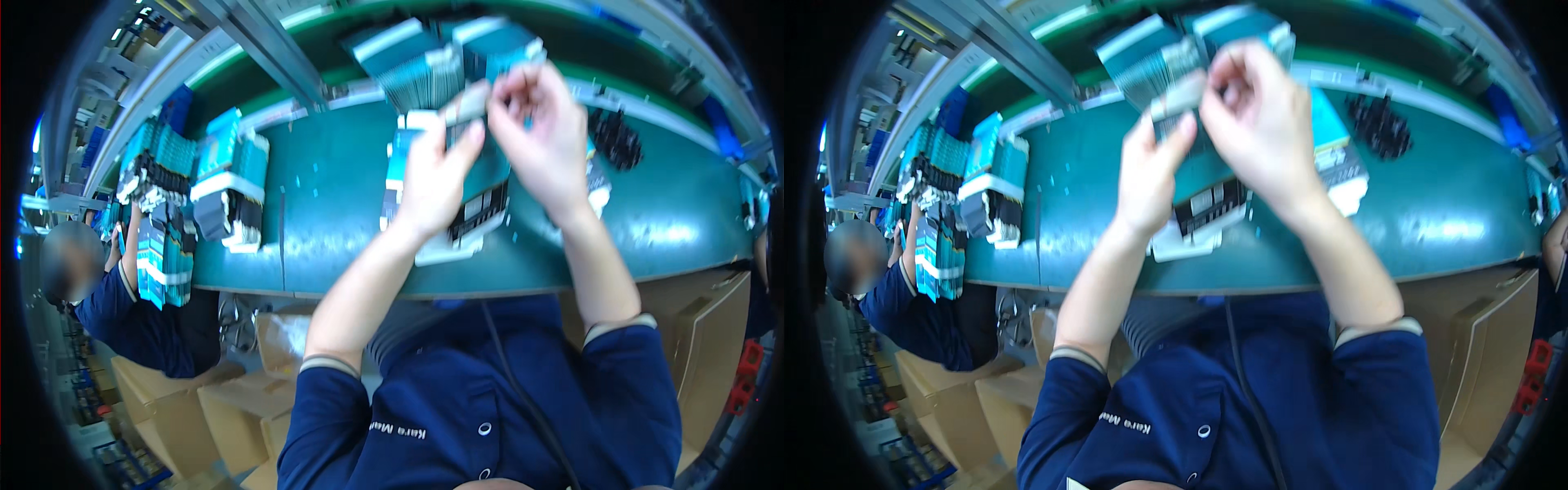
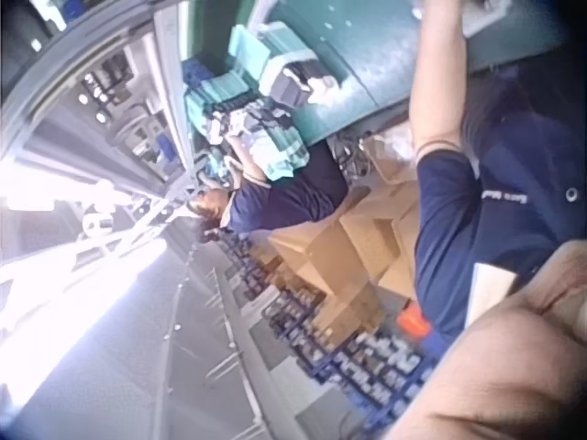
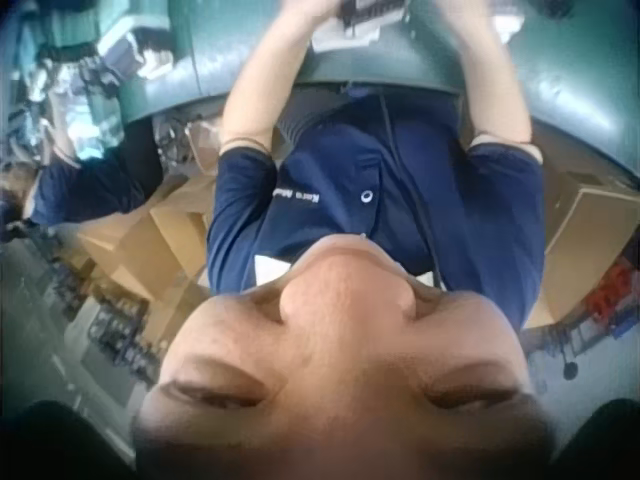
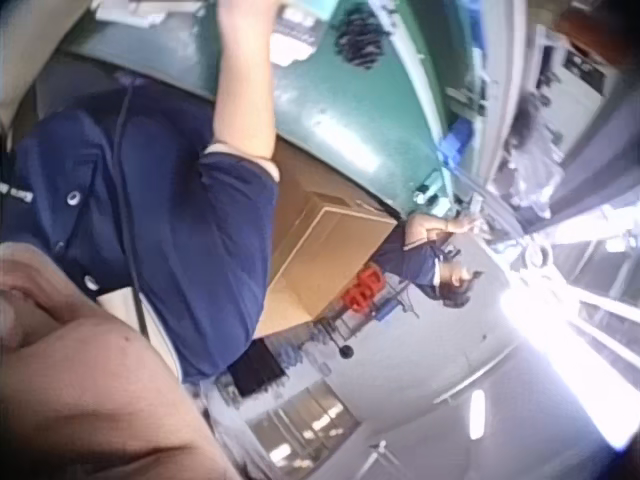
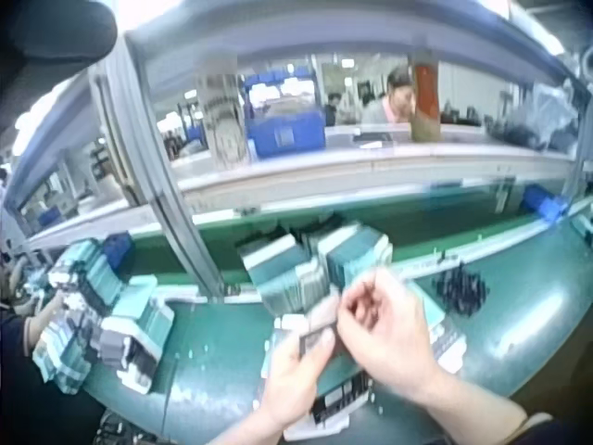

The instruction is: Folding and assembling cardboard retail boxes for smartphone batteries on an assembly line.

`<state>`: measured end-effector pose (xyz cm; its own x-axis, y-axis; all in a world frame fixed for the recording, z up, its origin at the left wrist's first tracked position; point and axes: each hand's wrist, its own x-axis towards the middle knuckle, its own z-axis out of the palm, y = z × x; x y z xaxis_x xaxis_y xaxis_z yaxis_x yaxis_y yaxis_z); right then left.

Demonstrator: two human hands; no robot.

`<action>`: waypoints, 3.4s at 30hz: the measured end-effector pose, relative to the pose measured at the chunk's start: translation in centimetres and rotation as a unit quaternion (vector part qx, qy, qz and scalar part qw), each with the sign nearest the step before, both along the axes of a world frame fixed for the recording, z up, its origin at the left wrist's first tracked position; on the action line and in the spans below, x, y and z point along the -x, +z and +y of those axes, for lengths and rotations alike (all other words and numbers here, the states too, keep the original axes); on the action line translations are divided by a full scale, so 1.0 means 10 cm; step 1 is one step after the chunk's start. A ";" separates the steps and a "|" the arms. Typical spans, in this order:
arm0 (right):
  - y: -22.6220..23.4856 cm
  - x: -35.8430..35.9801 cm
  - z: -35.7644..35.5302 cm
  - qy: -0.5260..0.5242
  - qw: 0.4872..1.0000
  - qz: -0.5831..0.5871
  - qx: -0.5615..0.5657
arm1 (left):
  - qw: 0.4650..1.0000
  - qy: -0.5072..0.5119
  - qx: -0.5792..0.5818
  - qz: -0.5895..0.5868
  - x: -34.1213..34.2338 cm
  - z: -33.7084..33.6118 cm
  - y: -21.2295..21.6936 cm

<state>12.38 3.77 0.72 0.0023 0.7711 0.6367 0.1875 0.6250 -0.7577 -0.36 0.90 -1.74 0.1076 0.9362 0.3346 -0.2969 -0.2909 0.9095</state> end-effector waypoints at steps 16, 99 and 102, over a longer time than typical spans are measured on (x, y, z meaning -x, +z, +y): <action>-0.02 -0.32 -0.22 0.340 0.852 0.269 0.295 | 0.992 -0.100 0.065 -0.052 0.06 -0.03 0.02; -0.29 -0.26 -0.10 0.221 0.920 0.035 0.322 | 0.963 0.006 0.148 -0.224 0.20 0.09 0.05; -0.20 0.02 -0.19 0.152 0.945 0.207 0.203 | 0.974 -0.037 0.190 -0.118 0.19 0.09 0.04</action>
<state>12.22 1.89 -1.26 -0.0748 0.9569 0.2806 -0.3182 0.2438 -0.9162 -2.23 1.82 -1.31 0.1415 0.9899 -0.0118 -0.5189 0.0843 0.8507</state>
